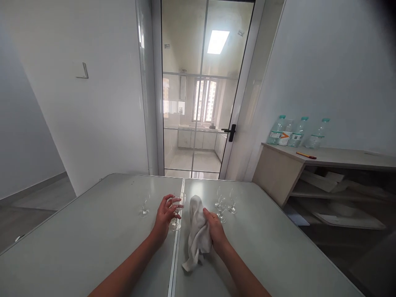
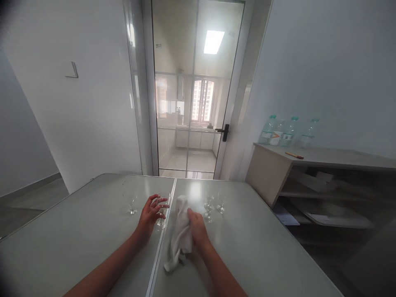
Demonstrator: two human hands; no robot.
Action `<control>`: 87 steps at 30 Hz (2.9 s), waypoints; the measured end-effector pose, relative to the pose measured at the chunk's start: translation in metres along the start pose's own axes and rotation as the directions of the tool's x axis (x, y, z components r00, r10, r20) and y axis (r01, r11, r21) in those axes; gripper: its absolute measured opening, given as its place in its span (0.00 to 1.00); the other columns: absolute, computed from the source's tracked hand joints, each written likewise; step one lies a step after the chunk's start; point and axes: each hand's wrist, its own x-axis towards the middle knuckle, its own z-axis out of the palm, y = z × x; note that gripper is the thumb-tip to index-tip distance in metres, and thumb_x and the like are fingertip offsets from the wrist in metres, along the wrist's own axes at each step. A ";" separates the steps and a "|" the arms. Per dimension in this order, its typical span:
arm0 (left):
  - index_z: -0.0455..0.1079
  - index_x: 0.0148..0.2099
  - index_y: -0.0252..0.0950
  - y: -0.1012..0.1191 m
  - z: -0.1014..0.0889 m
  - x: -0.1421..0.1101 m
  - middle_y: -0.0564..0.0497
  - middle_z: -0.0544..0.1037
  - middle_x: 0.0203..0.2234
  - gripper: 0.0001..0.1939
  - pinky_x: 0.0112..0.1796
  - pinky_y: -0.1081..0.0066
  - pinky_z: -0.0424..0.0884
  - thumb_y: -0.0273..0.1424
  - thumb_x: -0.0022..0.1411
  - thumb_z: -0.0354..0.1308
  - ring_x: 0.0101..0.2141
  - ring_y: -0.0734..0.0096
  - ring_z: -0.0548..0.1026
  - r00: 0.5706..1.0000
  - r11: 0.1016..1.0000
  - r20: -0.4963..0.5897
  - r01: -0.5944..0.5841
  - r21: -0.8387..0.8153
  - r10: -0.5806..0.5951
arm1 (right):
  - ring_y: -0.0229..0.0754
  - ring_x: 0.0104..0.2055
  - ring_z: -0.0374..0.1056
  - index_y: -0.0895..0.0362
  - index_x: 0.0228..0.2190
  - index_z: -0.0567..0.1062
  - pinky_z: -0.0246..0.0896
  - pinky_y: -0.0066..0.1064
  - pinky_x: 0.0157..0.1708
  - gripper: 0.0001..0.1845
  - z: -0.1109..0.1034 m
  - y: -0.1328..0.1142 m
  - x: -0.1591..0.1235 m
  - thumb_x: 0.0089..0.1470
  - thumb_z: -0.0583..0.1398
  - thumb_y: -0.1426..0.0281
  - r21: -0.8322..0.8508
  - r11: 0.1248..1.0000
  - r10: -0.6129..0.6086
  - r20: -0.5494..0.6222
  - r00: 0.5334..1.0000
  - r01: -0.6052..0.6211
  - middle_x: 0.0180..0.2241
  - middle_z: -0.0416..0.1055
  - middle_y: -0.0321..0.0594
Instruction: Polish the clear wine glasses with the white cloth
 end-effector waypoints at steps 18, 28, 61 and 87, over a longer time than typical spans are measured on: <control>0.75 0.52 0.40 -0.005 0.003 -0.011 0.41 0.80 0.47 0.22 0.30 0.71 0.74 0.36 0.56 0.70 0.41 0.56 0.80 0.955 0.890 0.295 -0.145 0.433 0.012 | 0.44 0.34 0.66 0.53 0.45 0.68 0.61 0.33 0.35 0.12 -0.009 -0.017 -0.013 0.64 0.55 0.61 -0.384 0.740 -0.453 0.325 0.831 0.553 0.35 0.71 0.40; 0.78 0.51 0.39 0.000 0.017 -0.025 0.41 0.81 0.46 0.24 0.33 0.68 0.76 0.36 0.52 0.73 0.43 0.54 0.79 0.938 0.919 0.338 -0.062 0.388 -0.079 | 0.43 0.33 0.66 0.52 0.56 0.67 0.62 0.33 0.37 0.22 -0.011 -0.031 -0.017 0.65 0.53 0.57 -0.323 0.784 -0.315 0.528 0.789 0.530 0.35 0.73 0.38; 0.79 0.52 0.33 -0.016 0.014 -0.018 0.37 0.83 0.42 0.27 0.22 0.72 0.75 0.36 0.50 0.75 0.34 0.56 0.82 0.951 0.941 0.202 0.170 0.293 -0.235 | 0.43 0.34 0.66 0.53 0.42 0.74 0.62 0.31 0.35 0.25 -0.008 -0.033 -0.008 0.65 0.51 0.47 -0.235 0.914 -0.271 0.253 0.929 0.331 0.34 0.71 0.38; 0.76 0.57 0.42 -0.020 0.003 -0.019 0.45 0.85 0.43 0.26 0.32 0.69 0.79 0.33 0.56 0.70 0.36 0.63 0.82 0.885 0.712 0.428 -0.421 0.563 0.184 | 0.42 0.36 0.67 0.50 0.56 0.69 0.63 0.32 0.39 0.24 -0.014 -0.022 -0.005 0.68 0.50 0.51 -0.249 0.893 -0.255 0.404 0.878 0.374 0.36 0.72 0.37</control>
